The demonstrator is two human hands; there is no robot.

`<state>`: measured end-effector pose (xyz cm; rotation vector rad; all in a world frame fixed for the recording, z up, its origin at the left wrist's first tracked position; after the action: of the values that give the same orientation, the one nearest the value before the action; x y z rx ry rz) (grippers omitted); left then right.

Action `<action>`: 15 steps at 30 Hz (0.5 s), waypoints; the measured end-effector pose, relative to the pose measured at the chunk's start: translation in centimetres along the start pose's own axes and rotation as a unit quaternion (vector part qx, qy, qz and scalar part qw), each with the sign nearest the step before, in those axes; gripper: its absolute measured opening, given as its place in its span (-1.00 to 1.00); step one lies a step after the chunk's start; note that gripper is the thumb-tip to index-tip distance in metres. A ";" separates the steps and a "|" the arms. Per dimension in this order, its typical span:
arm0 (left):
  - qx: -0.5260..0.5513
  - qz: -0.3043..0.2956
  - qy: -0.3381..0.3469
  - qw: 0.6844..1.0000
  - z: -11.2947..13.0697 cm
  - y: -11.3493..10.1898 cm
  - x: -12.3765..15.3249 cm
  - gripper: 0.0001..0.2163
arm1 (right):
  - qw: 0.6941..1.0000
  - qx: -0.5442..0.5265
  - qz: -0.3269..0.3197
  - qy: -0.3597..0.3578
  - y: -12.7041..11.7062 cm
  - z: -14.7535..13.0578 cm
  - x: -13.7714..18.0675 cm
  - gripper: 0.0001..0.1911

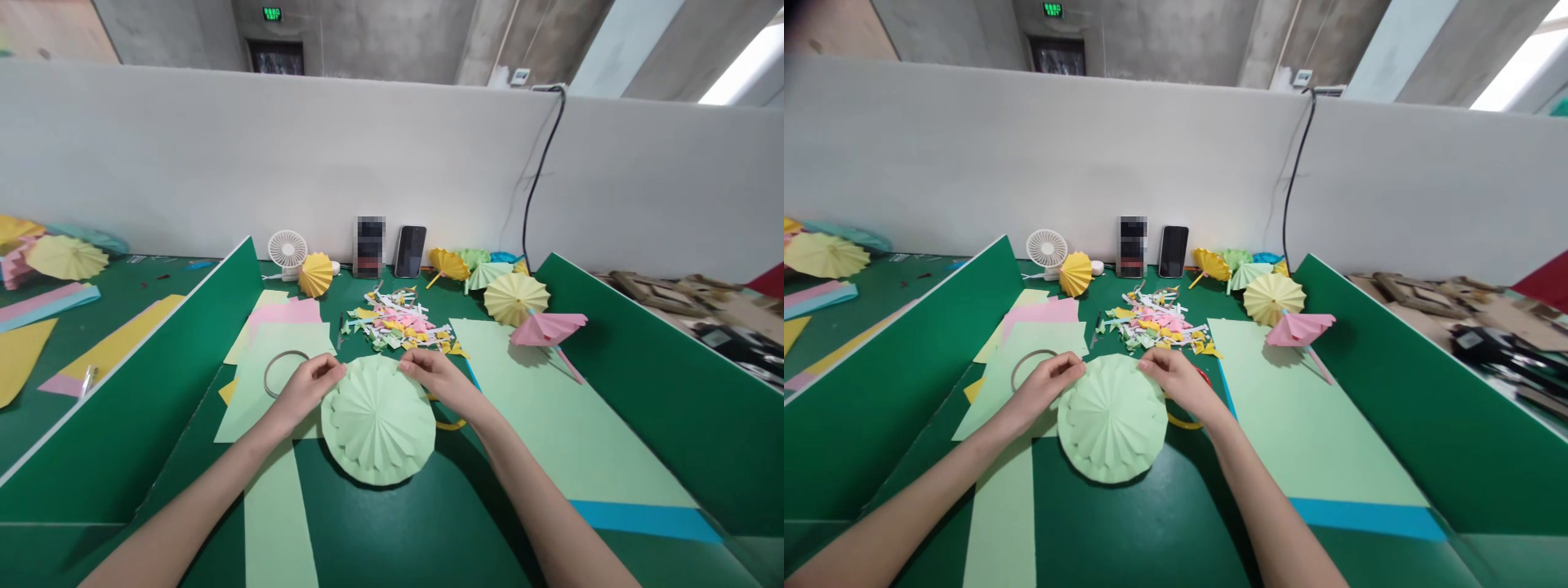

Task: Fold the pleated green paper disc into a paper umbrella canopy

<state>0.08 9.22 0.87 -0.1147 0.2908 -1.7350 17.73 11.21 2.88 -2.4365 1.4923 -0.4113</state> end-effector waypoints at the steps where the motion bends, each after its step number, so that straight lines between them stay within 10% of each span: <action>1: -0.002 0.004 0.001 1.000 -0.1 -0.1 0.0 -0.75 | 1.000 0.001 0.003 -0.002 -0.1 0.0 0.0 -0.63; 15: -0.004 -0.012 0.002 1.000 0.0 0.1 0.0 -0.75 | 0.999 0.025 0.016 -0.015 0.0 0.0 -0.2 -0.64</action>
<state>0.20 9.15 0.87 -0.1210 0.3000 -1.7582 17.64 11.37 2.81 -2.3664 1.4883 -0.3990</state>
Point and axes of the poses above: each hand's wrist, its own x-axis away from the middle knuckle, its own y-axis out of the palm, z = x × y, the point moved 7 cm from there along -x, towards the middle knuckle, and after that the axes turned 4 degrees about y, right-handed, at the moved point
